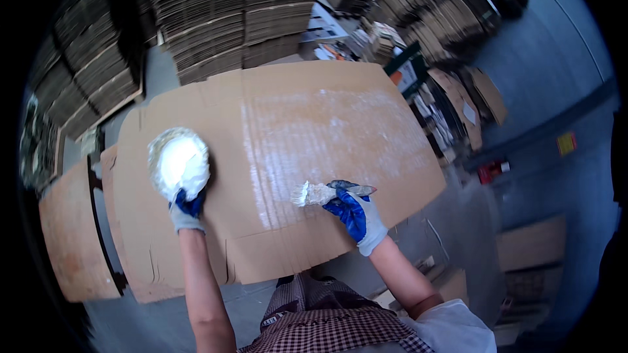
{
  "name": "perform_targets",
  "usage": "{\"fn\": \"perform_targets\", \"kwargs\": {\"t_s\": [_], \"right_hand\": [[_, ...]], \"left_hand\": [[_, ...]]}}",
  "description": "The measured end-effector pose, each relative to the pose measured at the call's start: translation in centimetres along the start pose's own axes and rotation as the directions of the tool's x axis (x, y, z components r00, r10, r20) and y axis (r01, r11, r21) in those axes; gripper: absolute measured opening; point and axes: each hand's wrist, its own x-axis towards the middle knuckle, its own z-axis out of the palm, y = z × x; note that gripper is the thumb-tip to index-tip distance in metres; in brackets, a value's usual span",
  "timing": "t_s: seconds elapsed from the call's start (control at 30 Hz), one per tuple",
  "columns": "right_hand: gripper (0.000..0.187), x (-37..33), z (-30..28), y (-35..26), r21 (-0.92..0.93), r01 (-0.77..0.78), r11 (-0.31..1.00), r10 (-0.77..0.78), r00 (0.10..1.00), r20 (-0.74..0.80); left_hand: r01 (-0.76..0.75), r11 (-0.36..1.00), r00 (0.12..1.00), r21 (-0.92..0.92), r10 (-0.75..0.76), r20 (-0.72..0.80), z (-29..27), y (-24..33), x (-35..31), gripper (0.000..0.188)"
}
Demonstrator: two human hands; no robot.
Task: The person applies white glue to a large flat cardboard sheet using a brush. They repeatedly dip the brush into a container of glue and spread it across the surface in broad strokes. The person works at a table in a warehouse-like space with stacks of cardboard nearby.
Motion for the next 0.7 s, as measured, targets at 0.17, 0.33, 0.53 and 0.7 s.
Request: {"fn": "perform_targets", "kwargs": {"t_s": [0.17, 0.33, 0.53, 0.7], "right_hand": [[0.023, -1.8, -1.1, 1.4, 0.004, 0.11, 0.994, -0.109, 0.986, -0.127], [0.025, -6.3, -2.5, 3.0, -0.119, 0.299, 0.947, -0.321, 0.899, -0.297], [0.029, -12.4, -1.1, 7.3, -0.11, 0.499, 0.86, -0.458, 0.658, -0.597], [0.026, -17.5, -2.3, 13.4, -0.552, 0.299, 0.778, -0.628, 0.404, -0.665]], "left_hand": [[-0.041, 0.961, 0.999, 0.272, 0.035, 0.027, -1.3, 1.7, 1.1, 0.055], [0.107, 0.907, 0.98, 0.407, -0.166, 0.112, -1.0, 4.7, -2.0, 0.049], [0.36, 0.7, 0.842, 0.617, -0.528, 0.108, 1.5, 7.9, -6.1, 0.041], [0.636, 0.376, 0.458, 0.674, -0.887, 0.062, -0.3, 7.3, -7.7, 0.04]]}}
